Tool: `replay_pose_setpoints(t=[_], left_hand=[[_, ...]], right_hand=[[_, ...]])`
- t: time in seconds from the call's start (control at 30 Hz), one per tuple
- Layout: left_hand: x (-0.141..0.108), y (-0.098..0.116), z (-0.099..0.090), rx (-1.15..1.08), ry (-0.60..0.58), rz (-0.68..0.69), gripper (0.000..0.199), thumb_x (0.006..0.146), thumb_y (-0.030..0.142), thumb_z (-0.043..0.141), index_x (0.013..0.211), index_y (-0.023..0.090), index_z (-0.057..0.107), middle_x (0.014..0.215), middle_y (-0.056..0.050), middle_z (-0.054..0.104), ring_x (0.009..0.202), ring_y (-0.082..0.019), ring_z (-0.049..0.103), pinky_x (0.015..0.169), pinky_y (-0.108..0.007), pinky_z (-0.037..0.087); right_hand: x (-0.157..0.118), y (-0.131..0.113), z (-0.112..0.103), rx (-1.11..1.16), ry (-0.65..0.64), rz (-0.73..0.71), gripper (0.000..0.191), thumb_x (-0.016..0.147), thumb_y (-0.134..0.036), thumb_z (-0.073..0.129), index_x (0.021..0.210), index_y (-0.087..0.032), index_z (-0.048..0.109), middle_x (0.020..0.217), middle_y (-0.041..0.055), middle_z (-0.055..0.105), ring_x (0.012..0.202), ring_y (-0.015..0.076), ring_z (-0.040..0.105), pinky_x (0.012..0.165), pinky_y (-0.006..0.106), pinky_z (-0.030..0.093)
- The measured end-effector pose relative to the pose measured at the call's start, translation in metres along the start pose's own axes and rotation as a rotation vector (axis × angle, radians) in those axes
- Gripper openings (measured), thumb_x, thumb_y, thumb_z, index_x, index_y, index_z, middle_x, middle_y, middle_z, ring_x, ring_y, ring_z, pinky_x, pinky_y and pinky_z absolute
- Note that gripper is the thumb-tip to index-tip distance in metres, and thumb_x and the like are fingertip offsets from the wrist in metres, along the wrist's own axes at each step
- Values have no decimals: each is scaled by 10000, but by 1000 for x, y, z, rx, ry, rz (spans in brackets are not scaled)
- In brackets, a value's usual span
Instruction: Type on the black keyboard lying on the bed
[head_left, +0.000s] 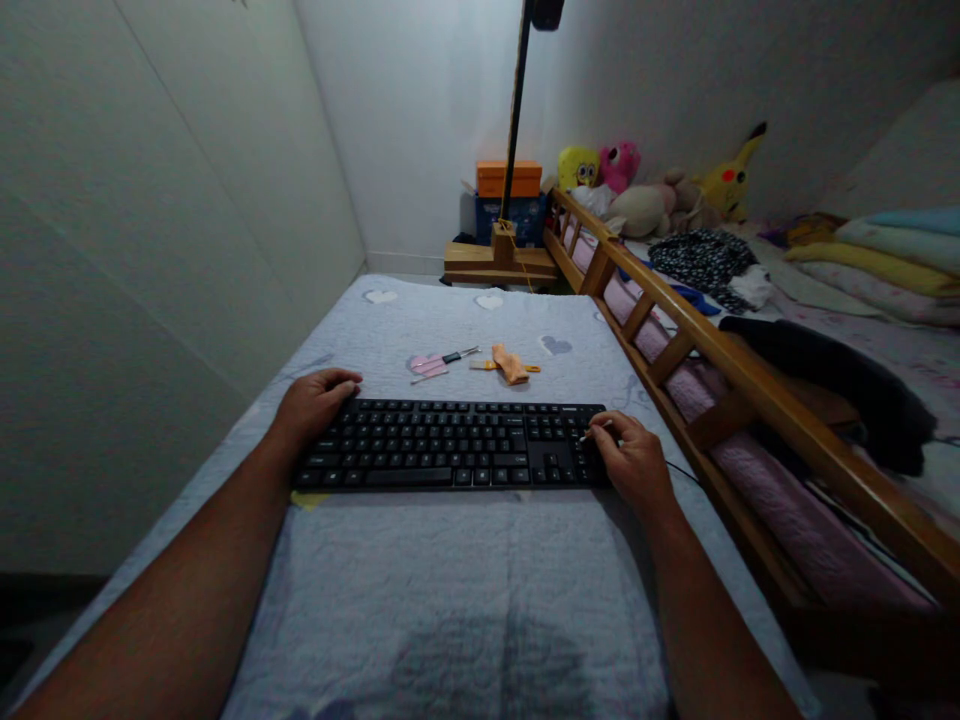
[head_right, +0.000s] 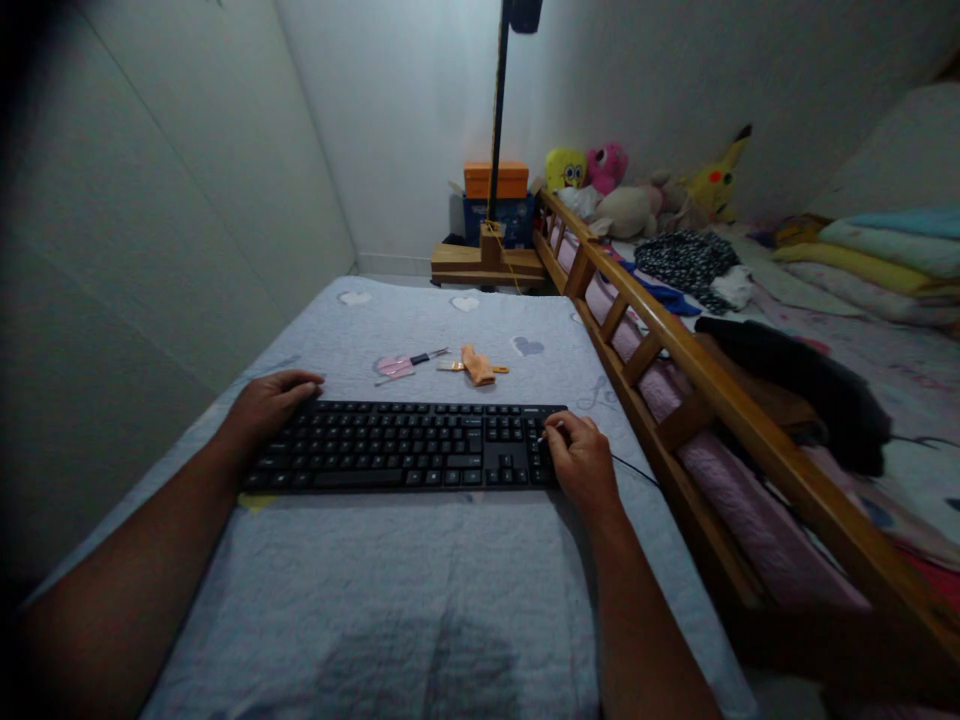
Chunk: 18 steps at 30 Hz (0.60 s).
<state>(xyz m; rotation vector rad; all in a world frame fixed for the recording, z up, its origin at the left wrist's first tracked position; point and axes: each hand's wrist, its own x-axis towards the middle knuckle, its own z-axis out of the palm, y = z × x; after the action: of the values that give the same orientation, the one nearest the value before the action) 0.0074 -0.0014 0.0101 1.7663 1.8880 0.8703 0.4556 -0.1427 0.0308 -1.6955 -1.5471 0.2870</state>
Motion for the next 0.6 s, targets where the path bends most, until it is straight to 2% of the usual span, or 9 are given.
replay_pose_setpoints(t=[0.3,0.6], left_hand=[[0,1,0,-5,-20,-25,447,697,490,606,970,196,804,951,-63,801,912,-289,718,911,-379,561],[0,1,0,-7,-2,-19,392,689,478,614,920,226,806,940,-51,803,917,-291,711,905,-372,566]], right_hand=[[0,-1,1,25,-6,-19,214,864,-396,551,829,-236,688,842,67,721,833,263,671,798,373,484],[-1,0,0,21,-16,-15,207,878,-392,555,835,-238,686,867,66,732,867,267,682,818,376,481]])
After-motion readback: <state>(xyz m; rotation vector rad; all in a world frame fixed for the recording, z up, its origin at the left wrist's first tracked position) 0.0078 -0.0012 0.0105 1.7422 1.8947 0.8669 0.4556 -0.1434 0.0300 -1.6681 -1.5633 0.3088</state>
